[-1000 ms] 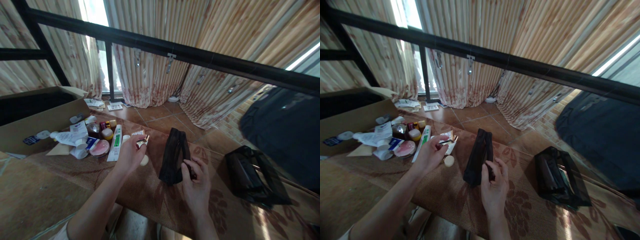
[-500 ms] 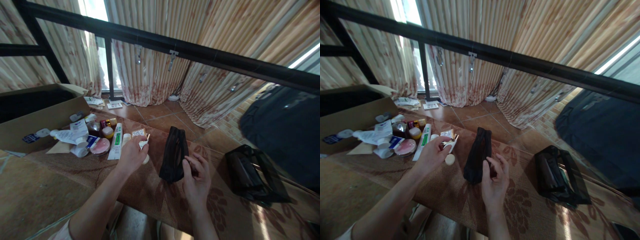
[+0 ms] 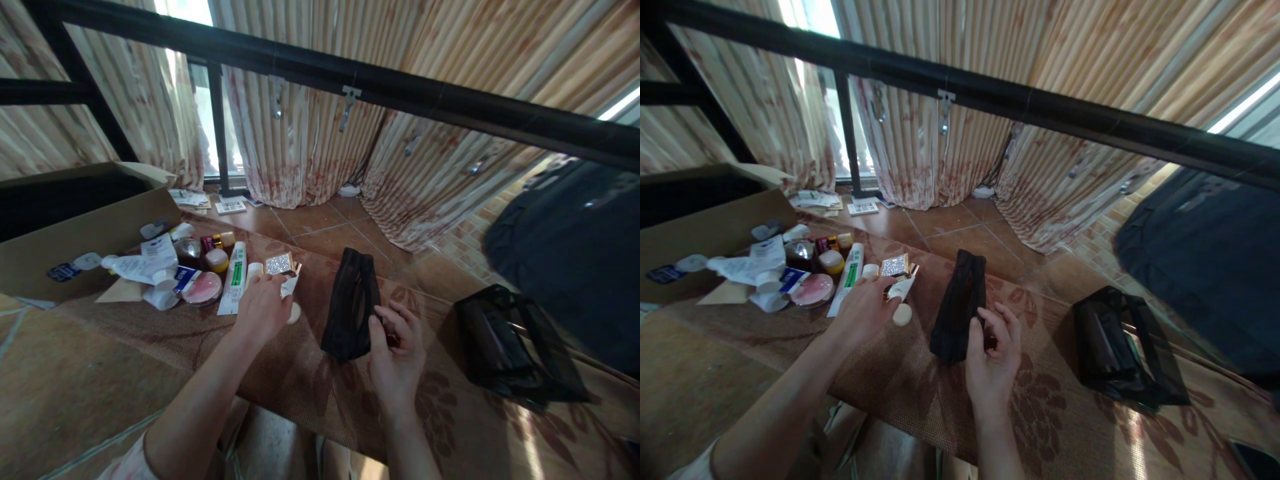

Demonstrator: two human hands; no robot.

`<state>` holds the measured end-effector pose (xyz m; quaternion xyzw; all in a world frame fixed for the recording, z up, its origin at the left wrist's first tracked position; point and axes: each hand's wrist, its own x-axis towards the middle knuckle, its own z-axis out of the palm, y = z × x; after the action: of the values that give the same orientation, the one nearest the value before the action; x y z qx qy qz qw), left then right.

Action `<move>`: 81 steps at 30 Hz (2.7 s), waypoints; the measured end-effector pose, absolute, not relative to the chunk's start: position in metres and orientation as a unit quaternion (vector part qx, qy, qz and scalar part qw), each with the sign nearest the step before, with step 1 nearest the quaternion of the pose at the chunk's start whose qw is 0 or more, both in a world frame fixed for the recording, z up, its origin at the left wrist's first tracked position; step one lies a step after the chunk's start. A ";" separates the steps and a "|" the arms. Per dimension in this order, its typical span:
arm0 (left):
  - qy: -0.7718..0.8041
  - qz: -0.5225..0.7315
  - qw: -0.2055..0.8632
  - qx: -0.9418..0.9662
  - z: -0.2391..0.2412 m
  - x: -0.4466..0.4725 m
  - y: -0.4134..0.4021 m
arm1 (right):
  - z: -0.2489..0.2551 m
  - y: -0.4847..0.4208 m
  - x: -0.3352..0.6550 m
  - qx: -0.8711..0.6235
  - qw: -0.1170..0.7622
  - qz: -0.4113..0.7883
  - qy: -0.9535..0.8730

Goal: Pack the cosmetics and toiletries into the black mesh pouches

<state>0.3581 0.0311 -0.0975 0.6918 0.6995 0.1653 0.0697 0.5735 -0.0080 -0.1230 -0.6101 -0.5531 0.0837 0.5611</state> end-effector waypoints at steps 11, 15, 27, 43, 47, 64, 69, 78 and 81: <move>0.723 0.096 0.150 0.668 -0.106 0.355 0.031 | -0.122 -0.009 0.571 -0.607 0.562 0.088 -0.554; 0.722 0.101 0.151 0.668 -0.104 0.355 0.031 | -0.122 -0.009 0.571 -0.602 0.567 0.095 -0.554; 0.717 0.138 0.138 0.670 -0.103 0.350 0.034 | -0.120 -0.009 0.572 -0.603 0.556 0.084 -0.566; 0.398 0.567 0.662 0.286 -0.078 0.379 0.026 | -0.119 -0.009 0.572 -0.601 0.562 0.089 -0.562; 0.295 0.521 0.790 0.134 -0.077 0.393 0.016 | -0.120 -0.009 0.573 -0.602 0.552 0.083 -0.571; 0.270 0.512 0.798 0.166 -0.085 0.398 0.018 | -0.119 -0.011 0.568 -0.602 0.545 0.082 -0.578; 0.294 0.520 0.783 0.173 -0.084 0.399 0.019 | -0.120 -0.010 0.568 -0.599 0.545 0.087 -0.580; 0.339 0.522 0.763 0.176 -0.090 0.401 0.020 | -0.121 -0.009 0.571 -0.603 0.540 0.082 -0.582; 0.342 0.539 0.748 0.182 -0.089 0.402 0.020 | -0.121 -0.009 0.570 -0.607 0.534 0.081 -0.583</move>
<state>0.4022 0.0196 -0.0895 0.1820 0.3424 0.5387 0.7480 0.5703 -0.0093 -0.1206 -0.6068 -0.5831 0.0806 0.5341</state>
